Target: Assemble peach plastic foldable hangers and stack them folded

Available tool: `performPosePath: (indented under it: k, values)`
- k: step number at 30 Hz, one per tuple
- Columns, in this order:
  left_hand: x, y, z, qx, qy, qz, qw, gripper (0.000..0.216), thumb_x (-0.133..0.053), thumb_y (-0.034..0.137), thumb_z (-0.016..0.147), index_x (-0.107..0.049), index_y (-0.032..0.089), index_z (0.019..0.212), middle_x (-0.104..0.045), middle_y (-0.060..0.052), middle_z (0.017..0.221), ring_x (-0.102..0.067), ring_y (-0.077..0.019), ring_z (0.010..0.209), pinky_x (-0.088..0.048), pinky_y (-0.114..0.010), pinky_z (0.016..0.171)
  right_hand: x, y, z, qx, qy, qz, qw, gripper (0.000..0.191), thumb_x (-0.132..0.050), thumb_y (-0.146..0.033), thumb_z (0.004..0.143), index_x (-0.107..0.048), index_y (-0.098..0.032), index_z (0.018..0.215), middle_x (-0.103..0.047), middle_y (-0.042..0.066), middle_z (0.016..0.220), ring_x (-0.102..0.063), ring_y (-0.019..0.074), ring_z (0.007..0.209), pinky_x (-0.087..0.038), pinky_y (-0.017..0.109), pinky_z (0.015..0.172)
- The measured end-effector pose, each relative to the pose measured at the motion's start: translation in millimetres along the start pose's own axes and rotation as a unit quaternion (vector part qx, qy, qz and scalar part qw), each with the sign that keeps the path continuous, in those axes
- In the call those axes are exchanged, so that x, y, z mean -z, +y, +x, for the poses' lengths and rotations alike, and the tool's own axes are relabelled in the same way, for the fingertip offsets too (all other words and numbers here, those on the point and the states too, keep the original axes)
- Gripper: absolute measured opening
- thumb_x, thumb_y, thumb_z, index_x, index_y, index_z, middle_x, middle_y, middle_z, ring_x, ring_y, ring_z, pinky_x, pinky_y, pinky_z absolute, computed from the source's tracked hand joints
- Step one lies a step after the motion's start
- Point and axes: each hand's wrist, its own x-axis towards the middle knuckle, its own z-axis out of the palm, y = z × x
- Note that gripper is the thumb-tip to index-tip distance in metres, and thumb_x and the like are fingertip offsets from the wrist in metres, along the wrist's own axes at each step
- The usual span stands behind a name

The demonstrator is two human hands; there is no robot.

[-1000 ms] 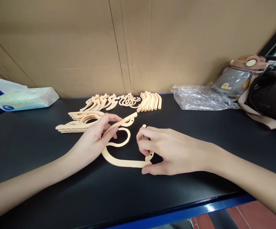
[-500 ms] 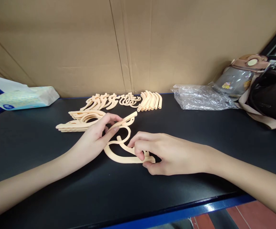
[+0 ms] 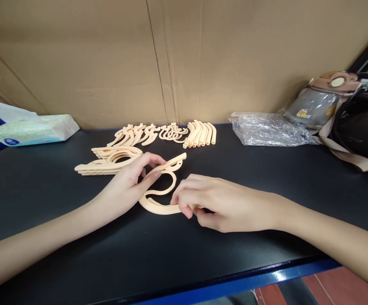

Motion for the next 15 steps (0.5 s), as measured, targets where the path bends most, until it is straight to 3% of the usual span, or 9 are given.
performPosePath:
  k: [10,15]
  values:
    - [0,4,0,-0.041,-0.024,0.058,0.997,0.020,-0.053,0.022,0.092,-0.065,0.026,0.109,-0.068,0.003,0.106,-0.058,-0.0166,0.100,-0.044,-0.031,0.088,-5,10,3,0.027,0.026,-0.026,0.999,0.006,-0.053,-0.015,0.091,-0.056,-0.020,0.090,-0.063,0.001,0.097,-0.050,0.0142,0.097,-0.040,0.029,0.088]
    - [-2,-1,-1,-0.070,-0.021,0.082,0.994,0.023,-0.054,0.019,0.091,-0.066,0.022,0.110,-0.069,0.000,0.107,-0.059,-0.0179,0.101,-0.046,-0.032,0.090,-5,15,2,0.030,0.059,-0.063,0.996,0.013,-0.050,-0.014,0.094,-0.060,-0.020,0.099,-0.063,0.001,0.099,-0.049,0.0138,0.100,-0.038,0.029,0.091]
